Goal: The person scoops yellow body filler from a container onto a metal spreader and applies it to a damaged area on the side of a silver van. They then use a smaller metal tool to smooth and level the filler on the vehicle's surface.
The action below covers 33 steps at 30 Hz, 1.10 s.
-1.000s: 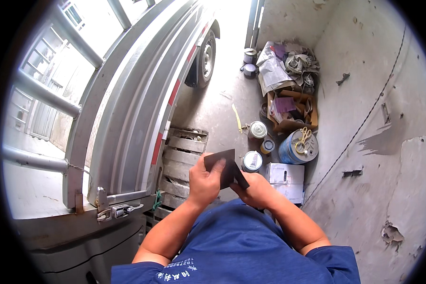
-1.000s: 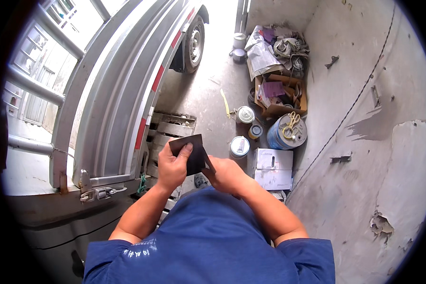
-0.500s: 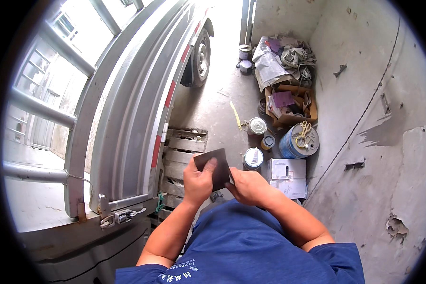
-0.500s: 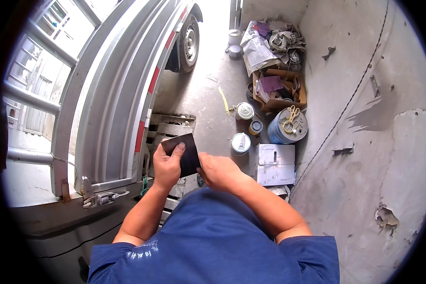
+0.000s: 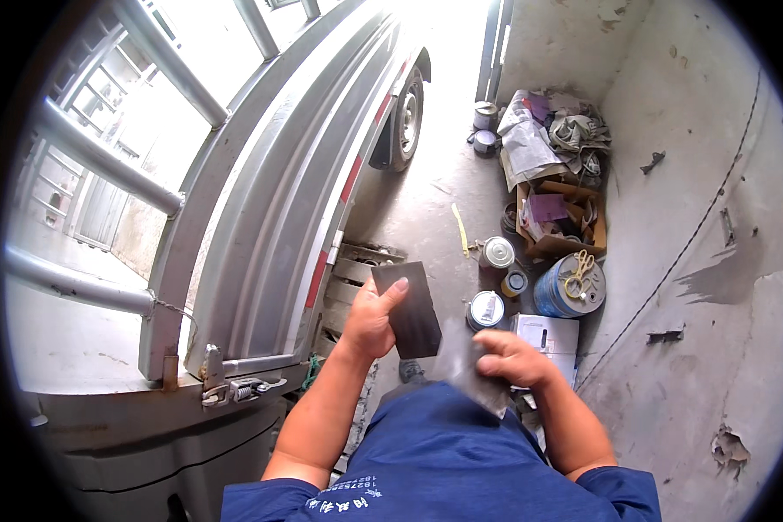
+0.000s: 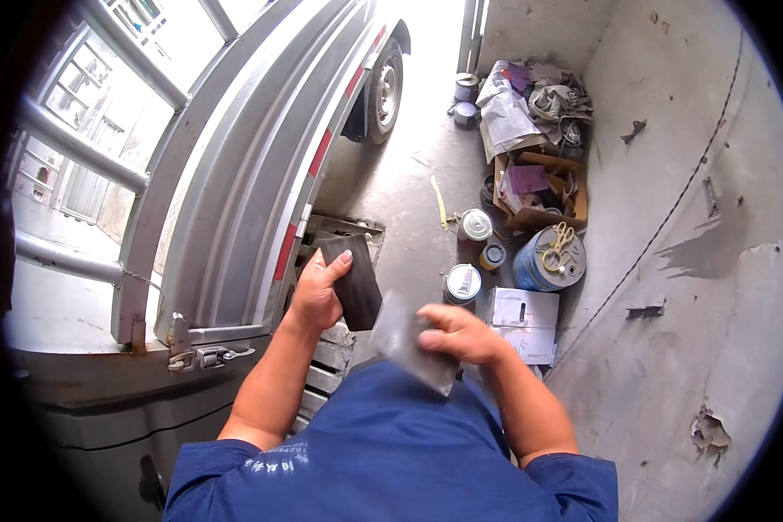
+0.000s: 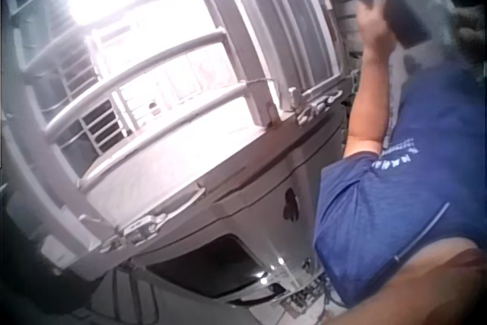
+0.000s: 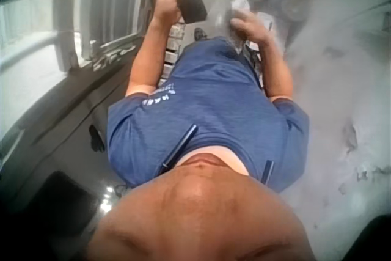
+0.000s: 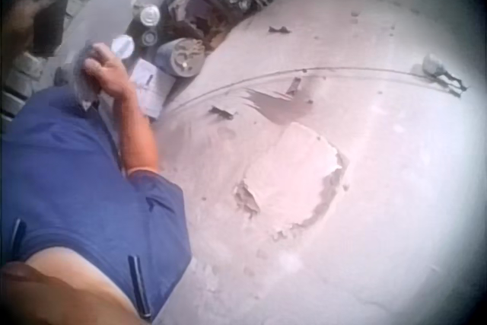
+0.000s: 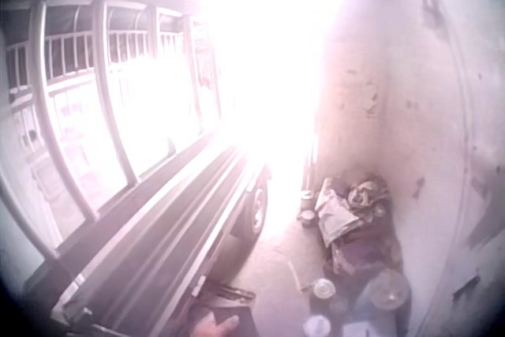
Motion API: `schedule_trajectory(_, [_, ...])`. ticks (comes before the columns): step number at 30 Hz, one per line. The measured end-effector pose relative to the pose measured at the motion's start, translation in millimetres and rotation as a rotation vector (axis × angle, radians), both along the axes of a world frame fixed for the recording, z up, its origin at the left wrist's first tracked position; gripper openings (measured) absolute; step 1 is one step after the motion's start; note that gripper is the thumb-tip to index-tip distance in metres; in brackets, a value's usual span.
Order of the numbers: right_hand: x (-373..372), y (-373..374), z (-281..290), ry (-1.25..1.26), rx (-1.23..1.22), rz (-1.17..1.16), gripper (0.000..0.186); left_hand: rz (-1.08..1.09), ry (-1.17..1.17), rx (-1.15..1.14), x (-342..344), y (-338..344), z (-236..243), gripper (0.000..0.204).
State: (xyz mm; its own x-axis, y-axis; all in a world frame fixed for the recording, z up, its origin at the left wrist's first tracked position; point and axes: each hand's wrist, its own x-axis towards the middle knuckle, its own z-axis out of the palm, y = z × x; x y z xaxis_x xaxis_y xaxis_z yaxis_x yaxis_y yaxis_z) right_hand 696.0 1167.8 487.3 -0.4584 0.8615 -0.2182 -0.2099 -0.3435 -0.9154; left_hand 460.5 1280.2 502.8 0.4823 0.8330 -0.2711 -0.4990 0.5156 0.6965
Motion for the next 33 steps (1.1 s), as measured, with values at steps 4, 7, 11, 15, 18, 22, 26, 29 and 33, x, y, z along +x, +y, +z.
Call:
schedule_trajectory(4, [-14.4, 20.6, -26.2, 0.002, -0.112, -0.118, 0.031, -0.054, -0.008, 0.038, 6.2, -9.2, 3.1, 0.024])
schedule_trajectory(7, [-2.9, 34.1, -21.1, 0.045, -0.177, -0.366, 0.032, 0.045, 0.028, 0.021, -6.9, -10.4, 7.2, 0.023])
schedule_trajectory(11, [-9.3, 17.6, -24.8, -0.441, 0.126, -0.111, 0.034, 0.222, 0.136, 0.165, -19.3, 1.9, -6.4, 0.020])
schedule_trajectory(15, [-38.1, 76.8, 6.7, -0.674, 0.407, -0.363, 0.033, 0.070, 0.447, 0.411, -23.6, -0.4, -26.1, 0.016])
schedule_trajectory(18, [-44.2, 111.5, 32.0, -0.059, 0.012, -0.551, 0.028, 0.109, 0.379, 0.308, -25.9, 7.1, -28.1, 0.020])
schedule_trajectory(22, [-50.0, 75.6, -28.9, -0.795, 0.228, -0.263, 0.034, 0.159, 0.346, 0.280, -43.7, 27.7, -22.8, 0.021])
schedule_trajectory(26, [-30.3, 72.6, -71.4, -0.721, 0.154, -0.376, 0.034, 0.215, 0.301, 0.160, -68.5, 47.9, -24.9, 0.027])
schedule_trajectory(29, [-32.4, 80.0, -36.2, -0.668, 0.176, -0.297, 0.034, 0.212, 0.405, 0.023, -70.5, 63.7, -17.6, 0.046])
schedule_trajectory(33, [-26.0, 97.5, -29.7, -0.685, 0.183, -0.211, 0.033, -0.028, 0.385, 0.051, -58.4, 96.4, -60.0, 0.056])
